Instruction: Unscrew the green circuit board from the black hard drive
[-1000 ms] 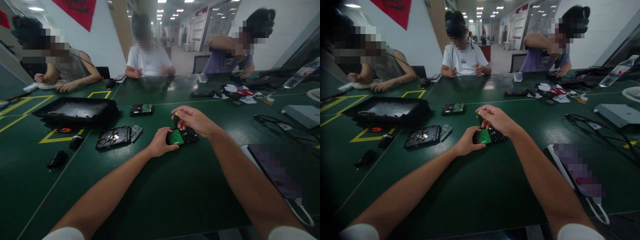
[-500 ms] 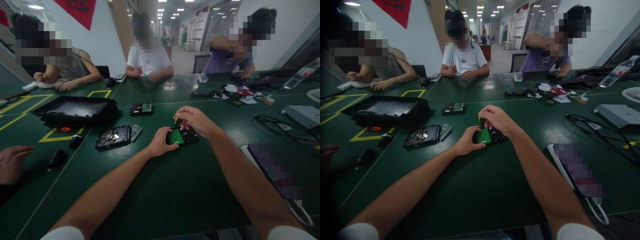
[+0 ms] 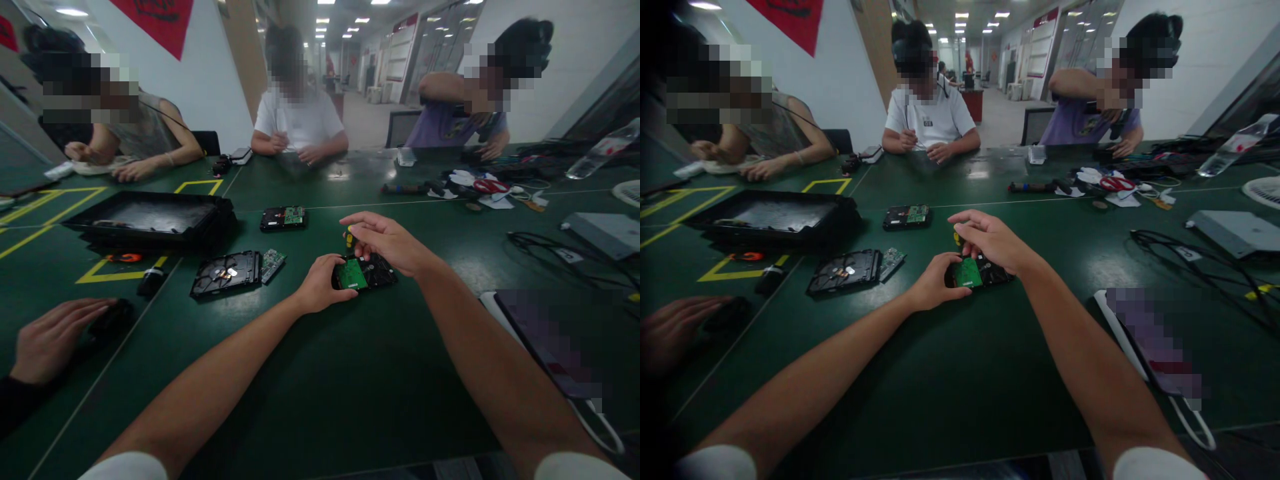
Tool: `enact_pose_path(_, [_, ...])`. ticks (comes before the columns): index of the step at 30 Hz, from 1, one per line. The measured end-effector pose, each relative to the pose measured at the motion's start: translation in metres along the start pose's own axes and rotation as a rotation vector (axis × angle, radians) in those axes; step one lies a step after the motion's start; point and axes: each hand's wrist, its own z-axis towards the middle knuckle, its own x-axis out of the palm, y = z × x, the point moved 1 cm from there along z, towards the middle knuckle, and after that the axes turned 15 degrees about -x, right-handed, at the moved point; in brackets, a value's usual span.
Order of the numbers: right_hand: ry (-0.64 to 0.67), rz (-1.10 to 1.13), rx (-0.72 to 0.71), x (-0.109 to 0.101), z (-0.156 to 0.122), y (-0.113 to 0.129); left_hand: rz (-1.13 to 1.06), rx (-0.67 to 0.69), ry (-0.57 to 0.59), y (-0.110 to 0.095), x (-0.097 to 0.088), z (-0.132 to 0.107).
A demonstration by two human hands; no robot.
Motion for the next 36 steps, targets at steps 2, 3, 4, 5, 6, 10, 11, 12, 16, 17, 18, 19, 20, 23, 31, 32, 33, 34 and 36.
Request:
enact_pose_path(2, [0.0,-0.088,-0.018,-0.0014,0.0002,0.0013,0.0,-0.004,0.001,0.0004,0.0001,-0.0003])
enact_pose_path(3, [-0.01,-0.117,-0.022,-0.0018,0.0002,0.0019,-0.001,-0.007,0.005,0.0003,0.0,-0.0004])
enact_pose_path(4, [-0.024,-0.136,-0.021,-0.002,0.0001,0.0024,-0.002,-0.01,0.01,0.0002,-0.0002,-0.0005])
enact_pose_path(5, [-0.043,-0.149,-0.016,-0.002,0.0001,0.0026,-0.004,-0.016,0.015,0.0,-0.0005,-0.0006])
enact_pose_path(6, [-0.063,-0.159,-0.006,-0.0018,0.0001,0.0026,-0.005,-0.022,0.02,-0.0003,-0.0009,-0.0006])
enact_pose_path(10, [-0.13,-0.111,0.049,-0.0005,0.0003,0.0015,-0.009,-0.025,0.021,-0.001,-0.0017,-0.0006])
enact_pose_path(11, [-0.13,-0.081,0.058,-0.0001,0.0005,0.0012,-0.011,-0.02,0.019,-0.0011,-0.0017,-0.0006])
enact_pose_path(12, [-0.12,-0.051,0.066,0.0003,0.0007,0.0009,-0.012,-0.016,0.019,-0.0012,-0.0017,-0.0006])
enact_pose_path(16, [-0.048,0.033,0.079,0.0012,0.0007,-0.0003,-0.011,-0.021,0.015,-0.0018,-0.0012,-0.0004])
enact_pose_path(17, [-0.037,0.053,0.077,0.0014,0.0006,-0.0006,-0.01,-0.024,0.016,-0.0019,-0.0011,-0.0004])
enact_pose_path(18, [-0.03,0.075,0.075,0.0015,0.0005,-0.0009,-0.011,-0.026,0.018,-0.002,-0.0009,-0.0004])
enact_pose_path(19, [-0.026,0.098,0.074,0.0015,0.0004,-0.001,-0.011,-0.027,0.019,-0.0019,-0.0007,-0.0003])
enact_pose_path(20, [-0.021,0.116,0.073,0.0015,0.0002,-0.0011,-0.011,-0.027,0.019,-0.0019,-0.0004,-0.0003])
enact_pose_path(23, [-0.022,0.098,0.054,0.0001,0.0003,-0.0005,-0.009,-0.032,0.019,-0.0014,0.0003,-0.0004])
enact_pose_path(31, [-0.084,-0.137,0.01,-0.006,0.0007,-0.0025,-0.004,-0.037,0.034,-0.0053,-0.0023,-0.0017])
enact_pose_path(32, [-0.09,-0.137,0.02,-0.0057,0.0004,-0.0026,-0.004,-0.042,0.037,-0.0061,-0.0028,-0.0019])
enact_pose_path(33, [-0.094,-0.13,0.032,-0.0053,0.0001,-0.0026,-0.004,-0.046,0.041,-0.0069,-0.0033,-0.002])
enact_pose_path(34, [-0.095,-0.116,0.044,-0.0047,-0.0002,-0.0023,-0.004,-0.047,0.043,-0.0076,-0.0037,-0.0021])
enact_pose_path(36, [-0.088,-0.063,0.056,-0.0033,-0.0008,-0.001,-0.002,-0.047,0.049,-0.0087,-0.0041,-0.0021])
